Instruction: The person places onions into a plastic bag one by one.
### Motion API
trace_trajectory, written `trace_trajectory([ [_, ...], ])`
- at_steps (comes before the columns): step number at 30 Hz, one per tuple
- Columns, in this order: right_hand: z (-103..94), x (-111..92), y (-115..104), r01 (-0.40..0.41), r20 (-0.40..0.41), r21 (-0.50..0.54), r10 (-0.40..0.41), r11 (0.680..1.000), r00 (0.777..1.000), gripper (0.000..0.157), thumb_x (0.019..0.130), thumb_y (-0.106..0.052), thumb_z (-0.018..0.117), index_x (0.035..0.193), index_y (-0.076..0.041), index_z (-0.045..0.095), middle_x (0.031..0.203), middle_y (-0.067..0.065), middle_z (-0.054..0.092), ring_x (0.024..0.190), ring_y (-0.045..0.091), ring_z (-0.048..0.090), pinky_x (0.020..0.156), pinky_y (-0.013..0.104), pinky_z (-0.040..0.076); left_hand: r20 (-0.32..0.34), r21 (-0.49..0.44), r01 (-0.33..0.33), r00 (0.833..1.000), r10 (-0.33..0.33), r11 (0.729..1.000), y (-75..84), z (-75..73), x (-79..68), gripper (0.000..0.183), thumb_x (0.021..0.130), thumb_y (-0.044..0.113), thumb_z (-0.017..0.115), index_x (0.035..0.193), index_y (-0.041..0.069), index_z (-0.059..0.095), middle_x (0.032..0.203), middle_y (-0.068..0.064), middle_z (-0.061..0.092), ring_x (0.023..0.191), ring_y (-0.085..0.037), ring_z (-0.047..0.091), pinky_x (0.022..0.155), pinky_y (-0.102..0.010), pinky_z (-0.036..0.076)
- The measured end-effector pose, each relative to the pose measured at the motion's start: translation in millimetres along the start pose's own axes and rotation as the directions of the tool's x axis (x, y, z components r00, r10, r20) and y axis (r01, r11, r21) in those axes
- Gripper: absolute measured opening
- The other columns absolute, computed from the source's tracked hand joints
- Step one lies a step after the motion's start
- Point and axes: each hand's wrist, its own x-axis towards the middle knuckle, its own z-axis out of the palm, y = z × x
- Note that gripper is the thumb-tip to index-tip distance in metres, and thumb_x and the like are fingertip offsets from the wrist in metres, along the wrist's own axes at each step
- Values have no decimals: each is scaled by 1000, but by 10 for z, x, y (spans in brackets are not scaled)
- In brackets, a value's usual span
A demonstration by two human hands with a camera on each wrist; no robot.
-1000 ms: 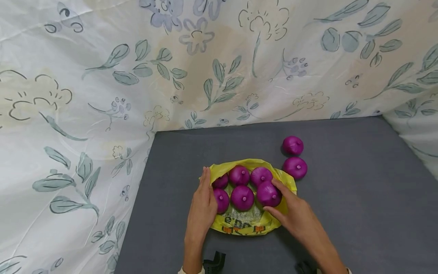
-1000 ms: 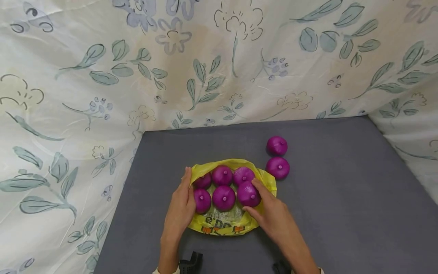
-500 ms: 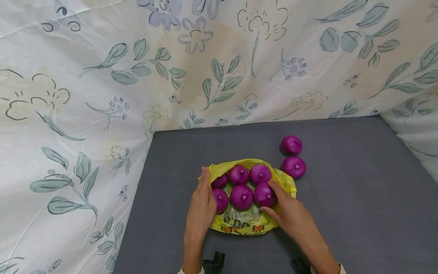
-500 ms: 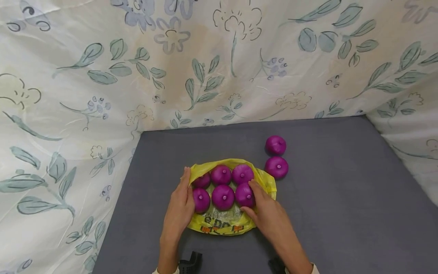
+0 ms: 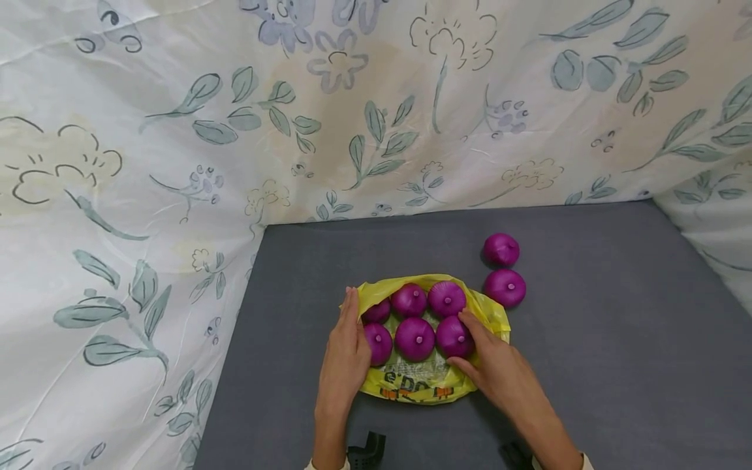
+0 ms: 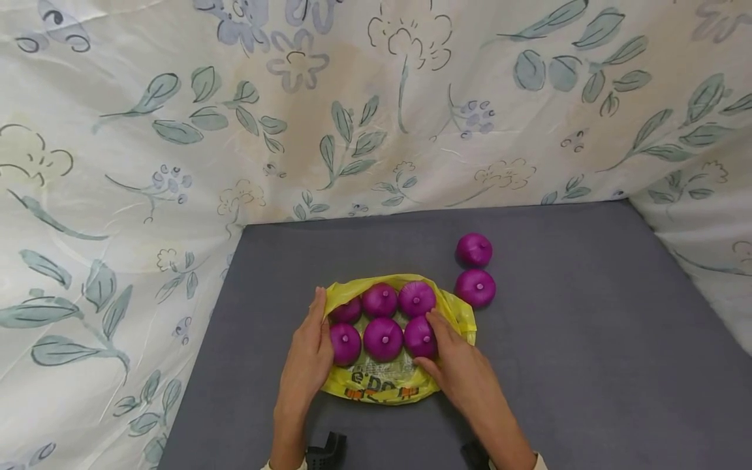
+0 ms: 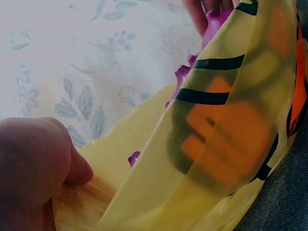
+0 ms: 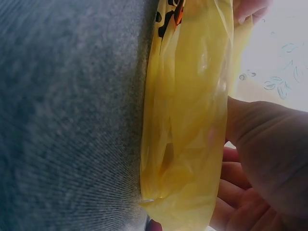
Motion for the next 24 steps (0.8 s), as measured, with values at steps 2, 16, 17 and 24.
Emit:
trace_trajectory([
  [2,2,-3,3,5,2,0,-5,1000,1000,86,84,-28,92,155,-6,49,144,20,63,105,36,75,78,53,61,2,0,1,1000,-1,1000,1,0,-1,60,114,9,42,170,18,23,174,4,20,159,-21,24,124,-50,29],
  [16,-41,-12,-21,-28,-41,35,29,999,999,82,87,-33,90,155,-10,50,115,18,76,81,24,74,70,49,59,-1,-2,-9,1000,9,1000,12,-2,-6,60,114,9,42,169,19,23,174,5,20,159,-20,25,124,-49,29],
  [17,-47,-14,-19,-28,-52,39,30,999,998,81,88,-33,89,155,-10,51,114,19,76,81,25,73,70,49,59,1,-3,-12,1000,12,1000,13,0,-6,59,114,9,42,169,19,23,174,4,20,159,-20,25,124,-50,29],
  [24,-72,-36,-8,-34,-108,81,42,996,993,72,92,-33,85,155,-15,54,127,20,73,86,27,74,74,51,58,2,-4,-33,999,33,999,17,9,0,59,114,9,41,169,19,22,174,4,20,159,-17,23,124,-49,30],
])
